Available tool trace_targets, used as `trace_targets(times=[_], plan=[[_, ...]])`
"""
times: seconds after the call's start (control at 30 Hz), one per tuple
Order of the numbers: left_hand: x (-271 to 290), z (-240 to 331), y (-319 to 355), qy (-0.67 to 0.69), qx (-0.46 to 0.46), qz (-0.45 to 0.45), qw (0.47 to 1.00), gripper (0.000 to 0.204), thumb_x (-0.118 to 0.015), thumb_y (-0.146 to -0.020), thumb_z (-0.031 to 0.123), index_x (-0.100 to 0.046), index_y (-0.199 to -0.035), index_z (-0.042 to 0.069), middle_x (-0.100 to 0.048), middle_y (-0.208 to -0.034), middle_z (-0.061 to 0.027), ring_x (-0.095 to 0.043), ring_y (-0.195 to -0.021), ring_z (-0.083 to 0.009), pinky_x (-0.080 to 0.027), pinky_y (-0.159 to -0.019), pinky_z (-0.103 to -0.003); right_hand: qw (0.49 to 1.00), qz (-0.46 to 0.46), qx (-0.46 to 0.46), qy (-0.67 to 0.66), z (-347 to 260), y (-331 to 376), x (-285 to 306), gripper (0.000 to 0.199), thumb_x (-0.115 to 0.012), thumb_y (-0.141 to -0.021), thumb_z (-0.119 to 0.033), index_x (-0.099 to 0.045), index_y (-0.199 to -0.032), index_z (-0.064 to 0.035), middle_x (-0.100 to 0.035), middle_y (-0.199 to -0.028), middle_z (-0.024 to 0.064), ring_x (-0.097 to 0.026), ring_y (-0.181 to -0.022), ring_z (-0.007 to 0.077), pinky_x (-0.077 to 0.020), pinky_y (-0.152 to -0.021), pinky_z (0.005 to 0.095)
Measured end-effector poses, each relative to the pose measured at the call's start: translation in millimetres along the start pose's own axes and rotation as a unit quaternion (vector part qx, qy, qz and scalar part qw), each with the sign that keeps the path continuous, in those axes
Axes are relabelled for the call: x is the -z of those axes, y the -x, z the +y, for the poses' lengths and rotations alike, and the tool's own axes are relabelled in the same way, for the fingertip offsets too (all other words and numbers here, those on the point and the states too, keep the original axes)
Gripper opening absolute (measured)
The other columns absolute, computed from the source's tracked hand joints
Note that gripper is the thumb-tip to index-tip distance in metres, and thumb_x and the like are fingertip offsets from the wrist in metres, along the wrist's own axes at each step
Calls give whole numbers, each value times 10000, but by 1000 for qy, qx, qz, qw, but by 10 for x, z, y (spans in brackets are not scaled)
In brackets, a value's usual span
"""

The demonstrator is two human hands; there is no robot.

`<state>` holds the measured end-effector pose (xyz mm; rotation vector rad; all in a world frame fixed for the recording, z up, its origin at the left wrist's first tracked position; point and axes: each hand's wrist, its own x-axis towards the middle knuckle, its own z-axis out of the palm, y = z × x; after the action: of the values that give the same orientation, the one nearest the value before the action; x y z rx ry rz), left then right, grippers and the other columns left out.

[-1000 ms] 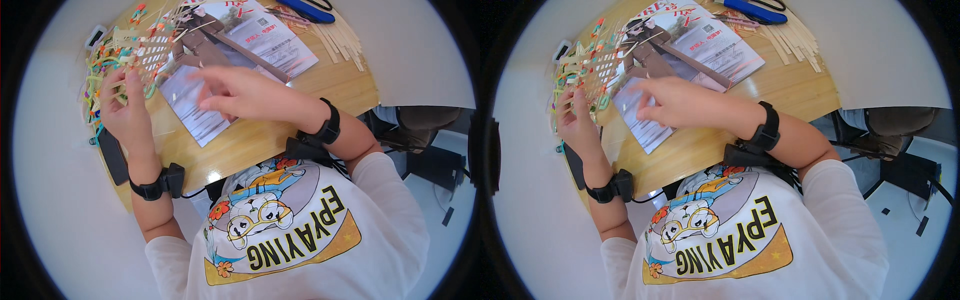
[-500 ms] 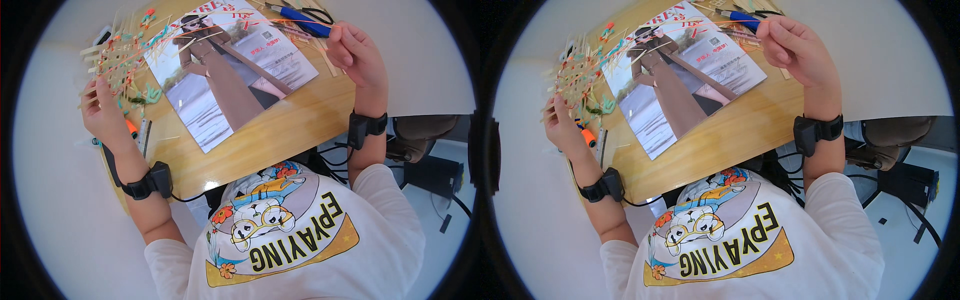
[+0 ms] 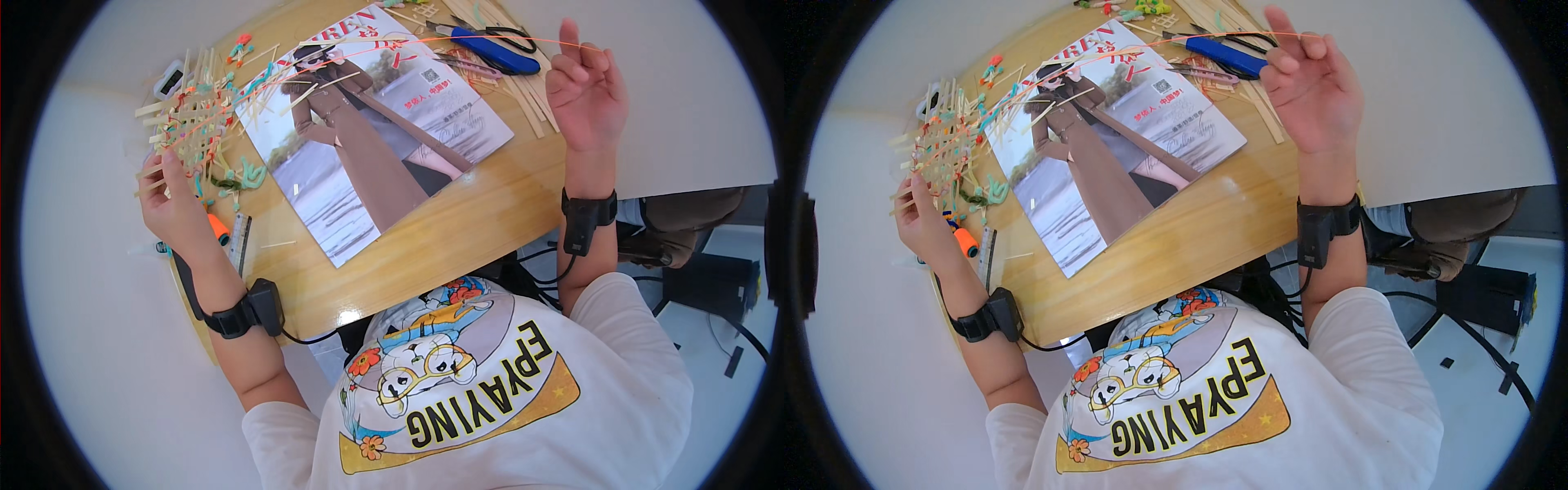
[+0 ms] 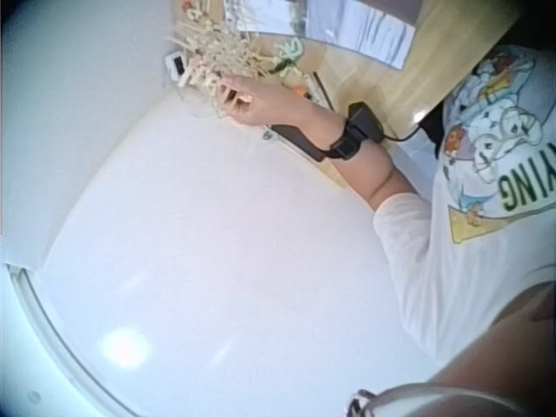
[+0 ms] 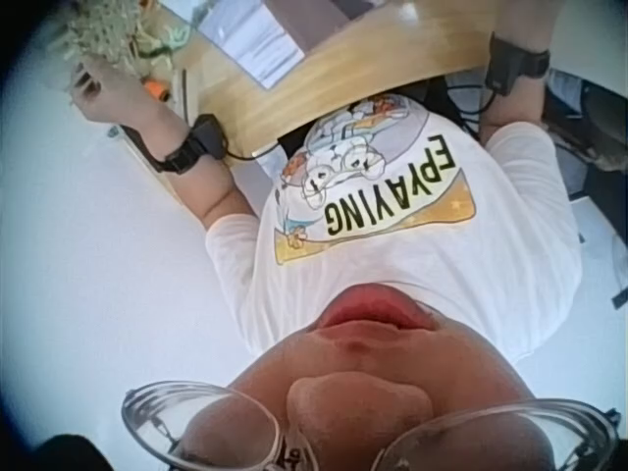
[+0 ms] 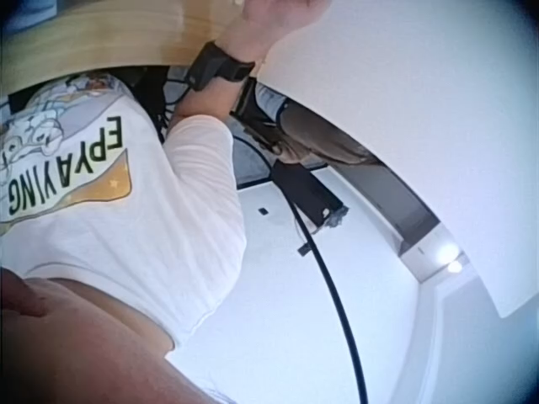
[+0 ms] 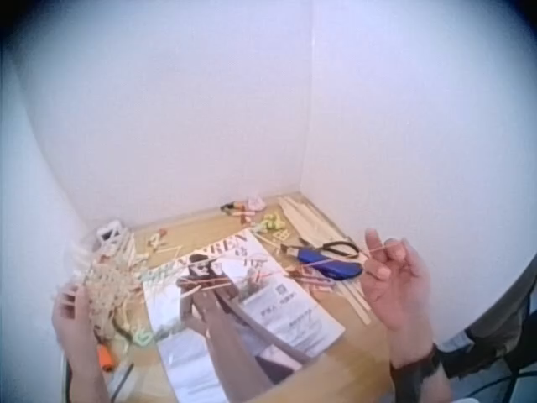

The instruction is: Weaving and tying bamboo strips together to create a decorative lattice or craft object.

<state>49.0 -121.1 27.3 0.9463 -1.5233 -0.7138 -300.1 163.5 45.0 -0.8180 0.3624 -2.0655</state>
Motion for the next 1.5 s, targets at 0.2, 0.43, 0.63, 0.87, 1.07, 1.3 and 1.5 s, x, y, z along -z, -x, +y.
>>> trace_targets(times=[0.2,0.43,0.63,0.87,1.07,1.3,1.5], plan=[[-6,-42,-9,6,-17,-1,1000,234,-675,-902,204,-635,-937,-24,-634,-1088,-81,-571,-939,-126,-470,-806,-268,987,-43,-9,-153,0,-20,77,258,-414,-1009,-175,-597,-926,-14,-533,-998,79,-487,-799,157,-428,-722,263],[-2,-23,43,15,-21,-8,1000,226,-675,-904,195,-637,-927,-26,-633,-1073,-81,-570,-936,-128,-469,-803,-258,991,0,56,-119,-62,15,114,191,-460,-1002,-114,-570,-1096,12,-519,-949,72,-474,-796,152,-436,-718,254],[-37,-55,82,0,0,-9,1000,241,-672,-907,210,-639,-935,-28,-630,-1069,-76,-570,-926,-129,-479,-799,-263,962,-10,-3,273,90,2,-40,414,-569,-954,-76,-459,-1334,43,-633,-901,93,-587,-771,143,-490,-697,267],[-42,66,22,1,-11,-11,1000,253,-668,-909,219,-638,-955,-28,-624,-1061,-78,-574,-905,-117,-494,-755,-241,913,-3,-63,404,309,-43,-427,447,-637,-906,-66,-480,-1304,68,-692,-833,116,-644,-694,152,-527,-676,275],[-51,113,78,22,-12,-4,1000,209,-659,-917,176,-632,-978,-22,-620,-991,-58,-565,-842,-100,-500,-717,-241,931,-158,-153,291,300,-16,-1185,398,-597,-918,-67,-450,-1250,96,-663,-774,129,-662,-704,208,-524,-627,324],[-15,155,248,-18,-48,-16,999,156,-645,-924,130,-626,-977,-15,-616,-940,-50,-556,-811,-86,-463,-711,-229,908,-329,-248,80,421,135,-1875,140,-615,-895,-54,-619,-968,66,-658,-803,148,-654,-686,239,-517,-556,294],[-74,280,239,28,-32,-57,997,224,-642,-934,175,-619,-1042,-19,-631,-979,-58,-578,-881,-106,-468,-765,-244,884,-384,-256,70,495,77,-1901,124,-594,-906,-50,-642,-940,60,-656,-826,150,-648,-717,255,-515,-589,306]])
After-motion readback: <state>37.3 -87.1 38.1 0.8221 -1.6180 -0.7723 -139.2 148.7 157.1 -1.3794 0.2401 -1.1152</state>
